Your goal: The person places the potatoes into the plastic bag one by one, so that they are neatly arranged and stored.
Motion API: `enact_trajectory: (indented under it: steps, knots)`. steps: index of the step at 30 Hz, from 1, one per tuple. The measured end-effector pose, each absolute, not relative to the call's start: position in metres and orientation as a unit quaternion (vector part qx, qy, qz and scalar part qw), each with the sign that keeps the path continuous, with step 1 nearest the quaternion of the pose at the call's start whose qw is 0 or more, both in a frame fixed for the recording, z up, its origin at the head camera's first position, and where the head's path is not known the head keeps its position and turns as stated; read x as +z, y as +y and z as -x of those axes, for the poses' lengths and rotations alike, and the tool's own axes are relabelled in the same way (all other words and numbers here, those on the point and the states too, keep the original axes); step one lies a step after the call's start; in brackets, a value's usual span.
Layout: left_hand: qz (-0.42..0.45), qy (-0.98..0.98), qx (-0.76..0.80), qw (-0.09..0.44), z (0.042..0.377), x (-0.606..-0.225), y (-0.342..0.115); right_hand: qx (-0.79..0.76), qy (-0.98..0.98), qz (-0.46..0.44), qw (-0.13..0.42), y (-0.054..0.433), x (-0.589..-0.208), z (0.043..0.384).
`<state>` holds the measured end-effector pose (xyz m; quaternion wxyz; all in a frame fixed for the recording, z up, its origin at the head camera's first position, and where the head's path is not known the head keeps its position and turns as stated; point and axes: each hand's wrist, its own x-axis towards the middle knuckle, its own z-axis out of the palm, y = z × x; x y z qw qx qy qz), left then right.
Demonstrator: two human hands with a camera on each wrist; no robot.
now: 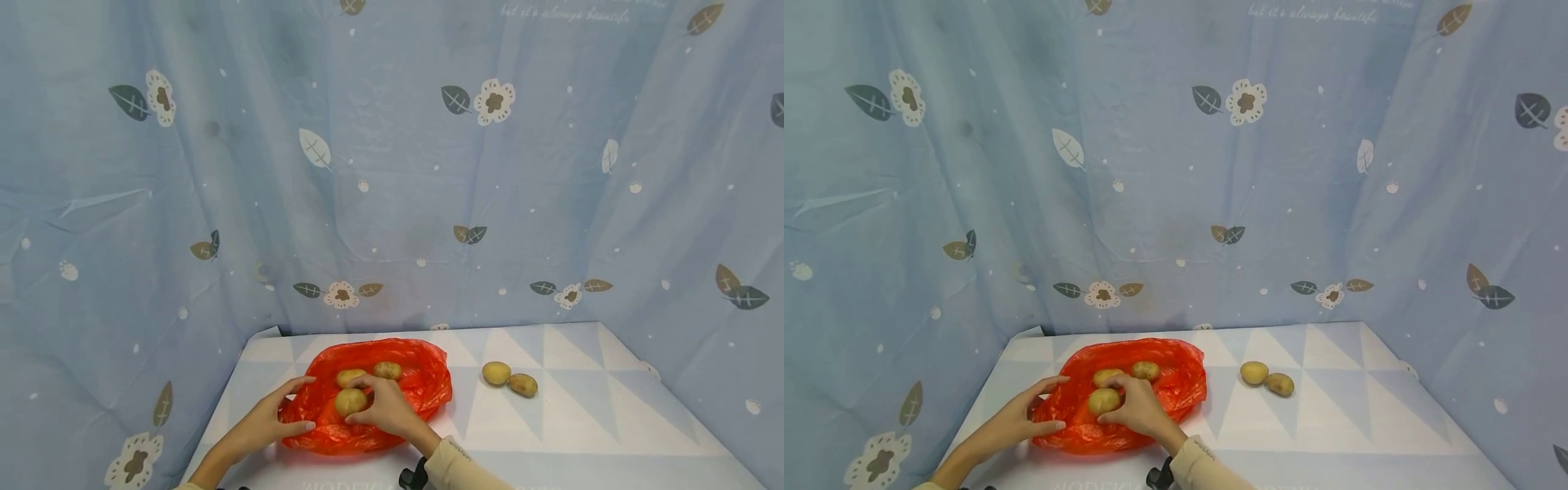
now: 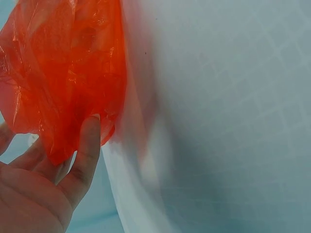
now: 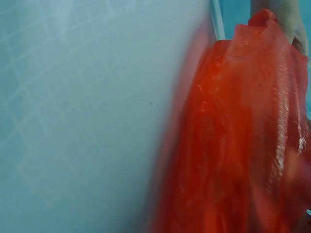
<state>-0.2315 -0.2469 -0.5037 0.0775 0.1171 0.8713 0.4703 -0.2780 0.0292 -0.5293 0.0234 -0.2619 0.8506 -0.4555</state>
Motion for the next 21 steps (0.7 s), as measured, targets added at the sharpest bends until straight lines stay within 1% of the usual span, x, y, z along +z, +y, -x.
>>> enact_trajectory:
  steps: [6,13,21]
  knots:
    - [-0.114,0.871,0.471,0.077,0.231,-0.504,-0.246,-0.431,0.863,0.264,0.013,0.022,-0.536,0.279]
    - [-0.108,0.872,0.471,0.08,0.232,-0.505,-0.246,-0.438,0.858,0.267,0.017,0.017,-0.539,0.282]
    - [-0.111,0.87,0.474,0.081,0.234,-0.508,-0.247,-0.437,0.865,0.244,0.027,0.012,-0.543,0.285]
